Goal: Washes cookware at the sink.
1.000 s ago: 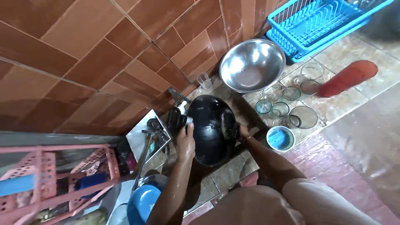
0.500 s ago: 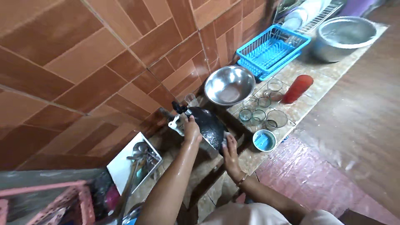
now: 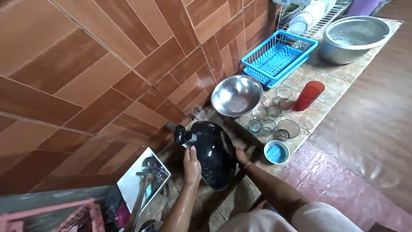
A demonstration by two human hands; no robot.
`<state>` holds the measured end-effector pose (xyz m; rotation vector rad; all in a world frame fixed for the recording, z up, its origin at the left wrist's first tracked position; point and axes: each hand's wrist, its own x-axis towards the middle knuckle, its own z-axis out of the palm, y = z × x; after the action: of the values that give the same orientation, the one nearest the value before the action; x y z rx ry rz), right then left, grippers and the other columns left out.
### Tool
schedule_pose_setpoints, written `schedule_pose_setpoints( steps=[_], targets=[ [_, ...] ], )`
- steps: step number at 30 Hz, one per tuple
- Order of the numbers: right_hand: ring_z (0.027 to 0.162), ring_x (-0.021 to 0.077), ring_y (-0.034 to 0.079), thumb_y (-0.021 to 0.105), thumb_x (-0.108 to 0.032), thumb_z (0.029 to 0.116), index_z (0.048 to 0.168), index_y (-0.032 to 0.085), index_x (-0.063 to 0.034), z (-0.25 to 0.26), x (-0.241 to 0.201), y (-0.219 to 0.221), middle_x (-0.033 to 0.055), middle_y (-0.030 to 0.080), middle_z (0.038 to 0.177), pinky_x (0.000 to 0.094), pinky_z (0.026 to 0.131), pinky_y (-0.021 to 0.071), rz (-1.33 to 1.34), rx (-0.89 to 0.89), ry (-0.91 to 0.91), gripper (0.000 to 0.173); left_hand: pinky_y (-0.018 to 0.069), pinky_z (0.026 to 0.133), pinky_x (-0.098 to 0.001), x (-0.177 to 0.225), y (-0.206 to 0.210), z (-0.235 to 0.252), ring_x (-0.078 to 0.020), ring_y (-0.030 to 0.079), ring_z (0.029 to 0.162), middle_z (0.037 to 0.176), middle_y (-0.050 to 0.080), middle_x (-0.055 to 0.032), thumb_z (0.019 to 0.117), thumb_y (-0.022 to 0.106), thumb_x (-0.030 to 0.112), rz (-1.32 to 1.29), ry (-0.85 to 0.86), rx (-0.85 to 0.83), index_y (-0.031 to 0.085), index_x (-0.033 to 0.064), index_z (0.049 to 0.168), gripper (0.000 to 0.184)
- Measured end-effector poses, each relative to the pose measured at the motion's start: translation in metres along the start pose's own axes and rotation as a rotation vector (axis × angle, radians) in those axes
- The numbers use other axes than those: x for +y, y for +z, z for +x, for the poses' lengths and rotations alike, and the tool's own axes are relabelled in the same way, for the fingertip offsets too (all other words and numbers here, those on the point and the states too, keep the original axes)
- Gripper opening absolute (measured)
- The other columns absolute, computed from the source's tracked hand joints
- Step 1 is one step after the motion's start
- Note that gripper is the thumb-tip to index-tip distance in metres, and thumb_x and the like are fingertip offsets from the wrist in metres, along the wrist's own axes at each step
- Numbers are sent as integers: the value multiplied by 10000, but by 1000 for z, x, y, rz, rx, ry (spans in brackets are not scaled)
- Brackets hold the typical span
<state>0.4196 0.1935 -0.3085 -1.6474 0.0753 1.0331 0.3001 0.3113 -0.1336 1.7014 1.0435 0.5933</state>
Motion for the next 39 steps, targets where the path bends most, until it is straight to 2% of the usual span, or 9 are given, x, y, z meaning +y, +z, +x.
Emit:
schedule_pose_setpoints(
  steps=[5,9,17,21,23,27,31,34,39],
  targets=[
    [746,183,617,392,-336,1113,1161,633,-15,-60,8,2,89,634,887,368,686,544,200,-296,203,405,492,896,-344,1,-9,16,-137,607,972,1041,637,-122,1103,431,248,307,119,-123,613,-11,1176,325],
    [835,241,706,311,-337,1117,1240,593,-5,-79,-31,-36,139,709,984,403,753,602,391,-493,190,453,515,811,-465,3,-4,17,-253,628,853,906,627,-149,1108,416,285,597,140,-340,602,-6,1140,347],
    [808,235,700,332,-269,1130,1269,569,17,-61,-49,-73,154,692,989,387,724,606,333,-205,12,397,504,806,-471,10,11,21,-260,618,846,901,620,-157,1109,424,279,608,120,-435,603,5,1101,327],
    [1200,224,606,453,-222,1089,1521,425,8,-77,-64,-37,217,540,1430,363,1001,519,-93,-163,-476,490,497,857,-412,15,0,26,-178,604,909,967,630,-129,1097,459,245,414,89,-295,619,-1,1105,294],
    [1485,340,381,491,-221,1056,1560,366,29,-82,-63,-10,274,336,1608,452,1212,366,-210,-187,-733,577,489,936,-385,14,-2,26,-161,610,1016,1075,646,-145,1099,446,241,349,66,-200,619,-12,1155,311],
    [1559,385,218,464,-250,1048,1566,373,13,-80,-41,21,273,205,1668,527,1250,290,-218,-237,-901,589,418,1106,-470,14,-11,27,-282,566,1281,1339,605,-247,1114,393,295,444,-3,-11,566,-49,1356,454],
    [1518,338,338,403,-164,1098,1560,332,61,-48,12,8,271,279,1642,435,1245,307,-178,-266,-494,519,337,1179,-478,11,-21,31,-319,479,1394,1460,517,-275,1125,356,311,499,-79,85,507,-70,1427,509],
    [1325,327,555,442,-161,1093,1497,459,14,-18,33,-1,248,557,1437,482,1133,425,-210,-336,-55,441,347,1171,-478,9,-23,35,-308,494,1380,1443,535,-263,1123,369,317,491,-95,104,526,-60,1410,499],
    [1241,329,609,461,-136,1089,1493,471,-2,-12,-1,-23,248,596,1376,480,1079,468,-252,-318,-27,426,476,1020,-464,7,-28,38,-246,616,1151,1222,649,-200,1025,617,347,464,-38,39,611,-21,1253,433]
  ],
)
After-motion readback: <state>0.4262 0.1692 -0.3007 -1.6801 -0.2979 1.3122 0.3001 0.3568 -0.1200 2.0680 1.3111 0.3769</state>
